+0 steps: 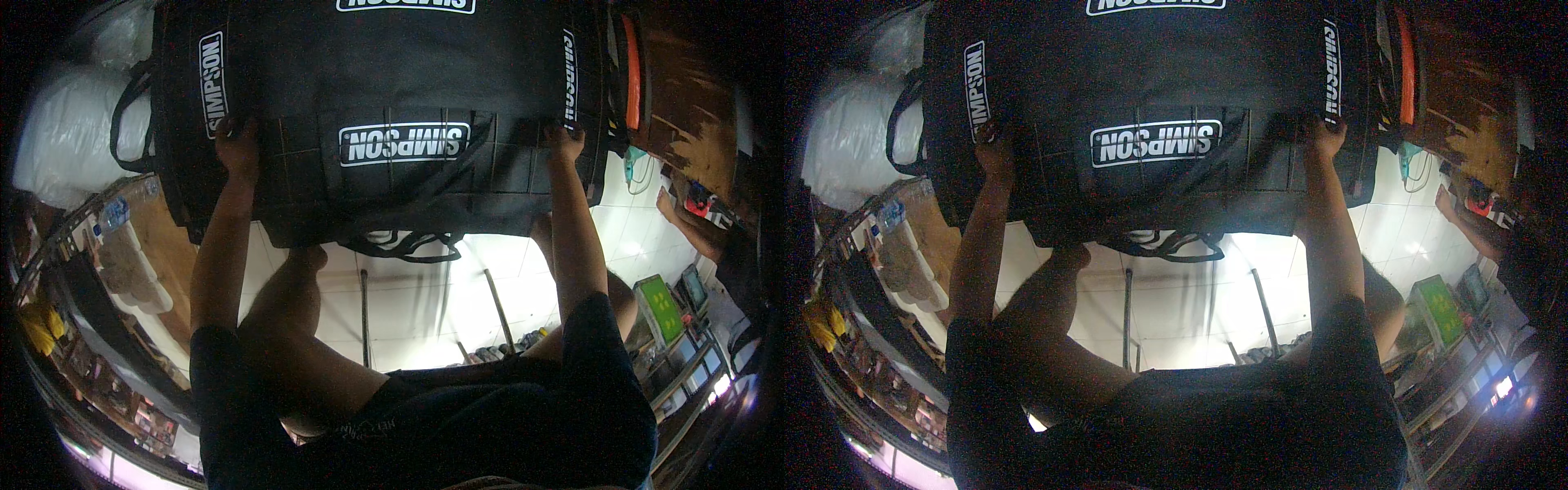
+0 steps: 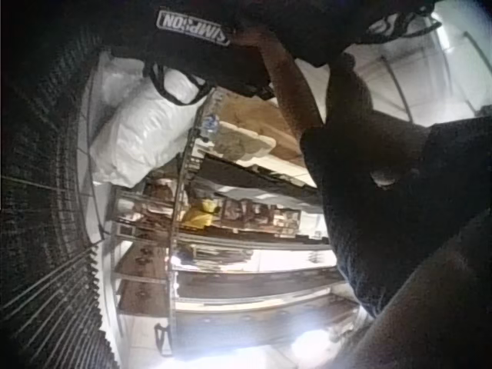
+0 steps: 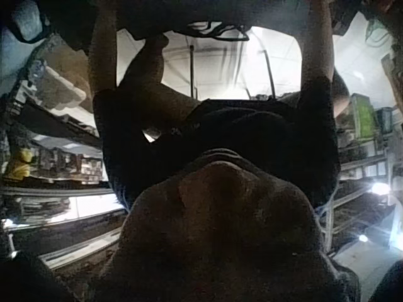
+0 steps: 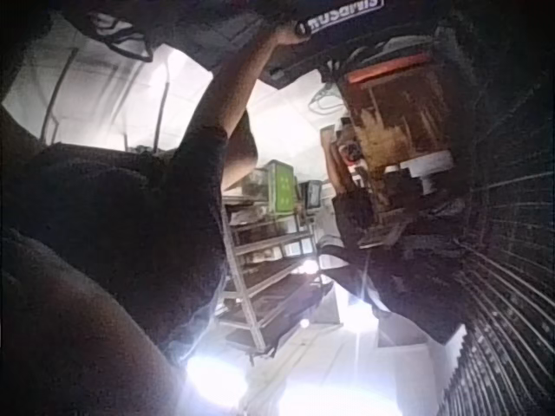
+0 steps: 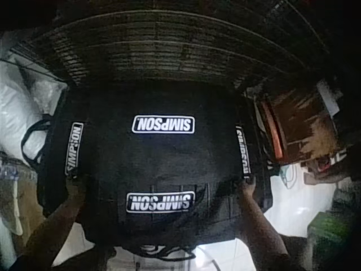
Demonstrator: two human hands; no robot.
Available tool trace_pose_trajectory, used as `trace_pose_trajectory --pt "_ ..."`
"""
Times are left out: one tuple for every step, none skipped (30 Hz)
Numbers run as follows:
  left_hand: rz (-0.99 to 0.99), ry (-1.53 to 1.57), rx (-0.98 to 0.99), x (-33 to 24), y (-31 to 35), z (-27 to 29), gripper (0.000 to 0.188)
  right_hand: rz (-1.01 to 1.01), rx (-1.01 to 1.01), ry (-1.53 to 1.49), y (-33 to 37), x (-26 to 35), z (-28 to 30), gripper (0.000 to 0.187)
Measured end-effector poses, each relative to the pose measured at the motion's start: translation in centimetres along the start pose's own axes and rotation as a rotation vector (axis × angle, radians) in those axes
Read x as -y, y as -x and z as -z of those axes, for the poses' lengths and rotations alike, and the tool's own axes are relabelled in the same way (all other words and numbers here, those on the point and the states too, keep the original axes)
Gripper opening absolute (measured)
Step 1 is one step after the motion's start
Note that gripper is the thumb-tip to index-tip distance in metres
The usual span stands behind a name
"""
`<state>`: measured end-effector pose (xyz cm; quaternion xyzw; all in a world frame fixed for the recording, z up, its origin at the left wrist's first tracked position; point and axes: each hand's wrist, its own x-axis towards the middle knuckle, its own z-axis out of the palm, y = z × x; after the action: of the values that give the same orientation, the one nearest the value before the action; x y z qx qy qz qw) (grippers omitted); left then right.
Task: The person sits on the floor and repeatedly folds and unfolds black Simpson-branded bags. They handle the bags one at a time, smoothing and aligning them before stacking them on the floor.
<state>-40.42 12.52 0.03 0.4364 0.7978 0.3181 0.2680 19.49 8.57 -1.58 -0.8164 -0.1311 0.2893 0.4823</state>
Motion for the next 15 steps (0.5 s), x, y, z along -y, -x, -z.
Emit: trace_pose_trajectory --pt "0.046 0.019 -0.004 -0.3 0.2 0.1 0.053 0.008 -0.012 0.032 0.4 0.3 0.0 0.042" --pt "0.092 0.039 -0.009 -0.5 0.7 0.2 0.055 0.031 0.0 0.016 0.6 0.4 0.1 0.042" --pt "0.137 0.06 -0.006 -1.9 1.4 0.3 0.057 0.054 0.003 0.002 0.7 0.1 0.8 0.042" --pt "0.052 0.023 0.0 -3.3 2.1 0.5 0.056 0.078 0.008 -0.015 0.7 -0.2 1.4 0.042" --pt "-0.033 -0.013 0.005 -4.8 2.9 0.8 0.055 0.152 0.053 0.007 0.8 -0.5 2.3 0.044" --pt "-0.12 -0.049 0.005 -5.7 3.5 1.3 0.054 0.227 0.101 0.025 0.9 -0.8 3.2 0.047" --pt "-0.22 -0.153 0.01 -5.8 3.8 1.7 0.055 0.306 0.148 0.042 1.1 -1.0 4.0 0.05" --pt "-0.321 -0.256 0.015 -5.5 4.0 2.2 0.055 0.378 0.08 0.131 1.5 -1.3 4.6 0.049" --pt "-0.418 -0.362 0.017 -5.9 4.5 2.9 0.056 0.447 0.014 0.221 2.2 -1.2 4.9 0.049" --pt "-0.403 -0.356 0.076 -6.3 4.8 3.8 0.057 0.515 -0.055 0.31 2.9 -0.8 5.4 0.048" --pt "-0.388 -0.35 0.134 -6.8 5.2 4.8 0.058 0.427 -0.013 0.286 3.5 -0.3 6.2 0.052" --pt "-0.367 -0.35 0.183 -7.5 5.5 6.1 0.059 0.34 0.041 0.259 5.6 1.9 6.1 0.055" --pt "-0.303 -0.344 0.288 -8.4 5.4 7.1 0.059 0.255 0.078 0.23 6.8 3.7 6.6 0.059" --pt "-0.239 -0.339 0.391 -9.4 5.2 8.2 0.06 0.315 0.085 0.261 6.7 4.2 7.5 0.058" --pt "-0.178 -0.334 0.499 -10.4 5.5 9.3 0.061 0.374 0.086 0.295 6.5 4.5 8.9 0.057"
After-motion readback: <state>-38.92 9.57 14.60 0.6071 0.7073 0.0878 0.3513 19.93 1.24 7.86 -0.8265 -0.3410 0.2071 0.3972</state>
